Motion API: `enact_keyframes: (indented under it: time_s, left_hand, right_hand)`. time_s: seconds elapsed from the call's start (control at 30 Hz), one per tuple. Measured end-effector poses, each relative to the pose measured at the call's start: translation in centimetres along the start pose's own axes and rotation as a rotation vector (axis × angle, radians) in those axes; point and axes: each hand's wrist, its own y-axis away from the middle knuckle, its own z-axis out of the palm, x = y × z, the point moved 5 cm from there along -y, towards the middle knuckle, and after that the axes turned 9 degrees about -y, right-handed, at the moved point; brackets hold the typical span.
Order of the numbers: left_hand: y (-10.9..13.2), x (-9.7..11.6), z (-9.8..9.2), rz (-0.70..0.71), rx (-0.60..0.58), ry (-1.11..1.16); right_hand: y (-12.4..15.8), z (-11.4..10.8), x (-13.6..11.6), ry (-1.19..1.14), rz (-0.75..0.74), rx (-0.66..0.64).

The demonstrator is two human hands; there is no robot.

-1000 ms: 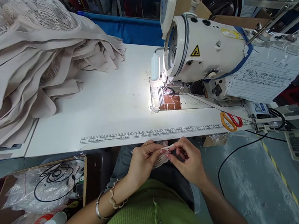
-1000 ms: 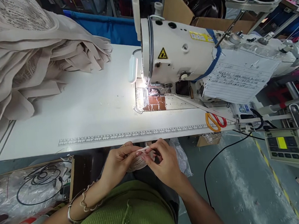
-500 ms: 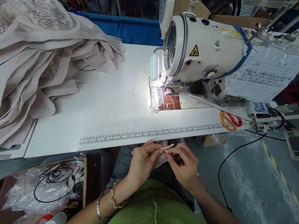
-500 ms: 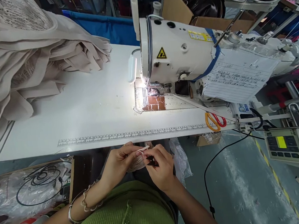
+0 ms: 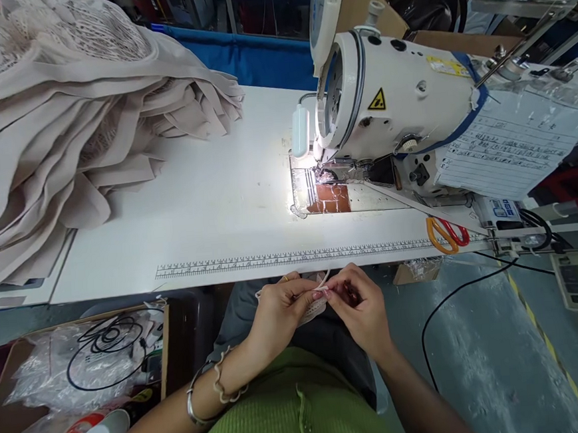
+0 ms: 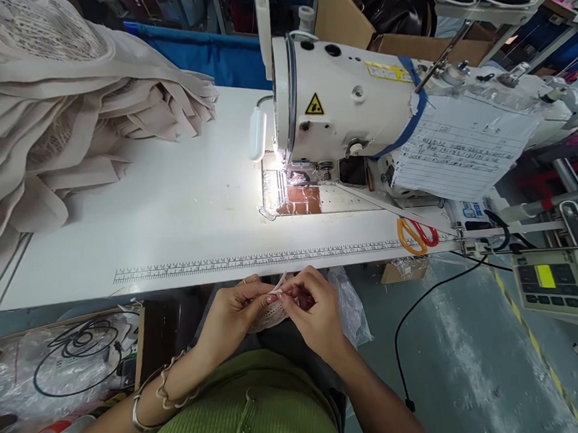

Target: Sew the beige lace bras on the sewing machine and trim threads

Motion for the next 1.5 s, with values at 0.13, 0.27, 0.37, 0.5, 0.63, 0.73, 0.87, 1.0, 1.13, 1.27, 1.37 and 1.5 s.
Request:
enact_keyframes:
  time_s: [0.13, 0.27, 0.37, 0.5, 0.63, 0.73, 0.87, 1.0, 1.13, 1.27, 1.37, 1.5]
  left_hand:
    - [0.1, 0.1, 0.1, 0.044, -0.009, -0.045]
    - [0.1, 0.4, 0.1, 0.091, 0.004, -0.091]
    - [0.1, 0.6, 0.0, 0.123, 0.022, -0.113]
    - [-0.1, 0.4, -0.2, 0.059, 0.005, -0.098]
    - [-0.3, 0.2, -0.3, -0.051, -0.046, -0.02]
    - [-0.3, 0.4, -0.3, -0.066, -0.091, 0.048]
    - [-0.4, 0.5, -0.3, -0.064, -0.131, 0.075]
    - [-0.4, 0.2, 0.0, -0.084, -0.182, 0.027]
    - [-0.4, 0.3, 0.0, -0.028, -0.198, -0.076]
    - [-0.3, 0.3, 0.1, -0.017, -0.201, -0.111]
    - [-0.3, 0.2, 0.1, -0.027, -0.202, -0.105]
    - [-0.3, 0.5, 0.1, -0.022, -0.189, -0.066]
  right_hand:
    - [-0.3, -0.3, 0.0, 0.032, -0.001, -0.031]
    - [-0.5, -0.4, -0.2, 0.068, -0.027, -0.03]
    - [-0.6, -0.3, -0.3, 0.09, -0.032, -0.046]
    - [-0.6, -0.7, 0.0, 0.098, -0.011, -0.051]
    - [-0.5, -1.5, 1.2, 0.072, 0.06, -0.121]
    - [-0.4, -1.8, 1.9, 0.077, 0.136, -0.244]
    - [-0.4, -1.3, 2.1, 0.032, 0.256, -0.393]
    - [-0.5, -0.5, 1.9, -0.139, 0.348, -0.418]
    - [-0.6, 0.0, 2.0, -0.192, 0.384, -0.416]
    - [-0.7, 0.2, 2.2, -0.231, 0.404, -0.379]
    - [-0.6, 0.4, 2.4, -0.288, 0.409, -0.329]
    - [-0.4, 0.5, 3.0, -0.299, 0.409, -0.281]
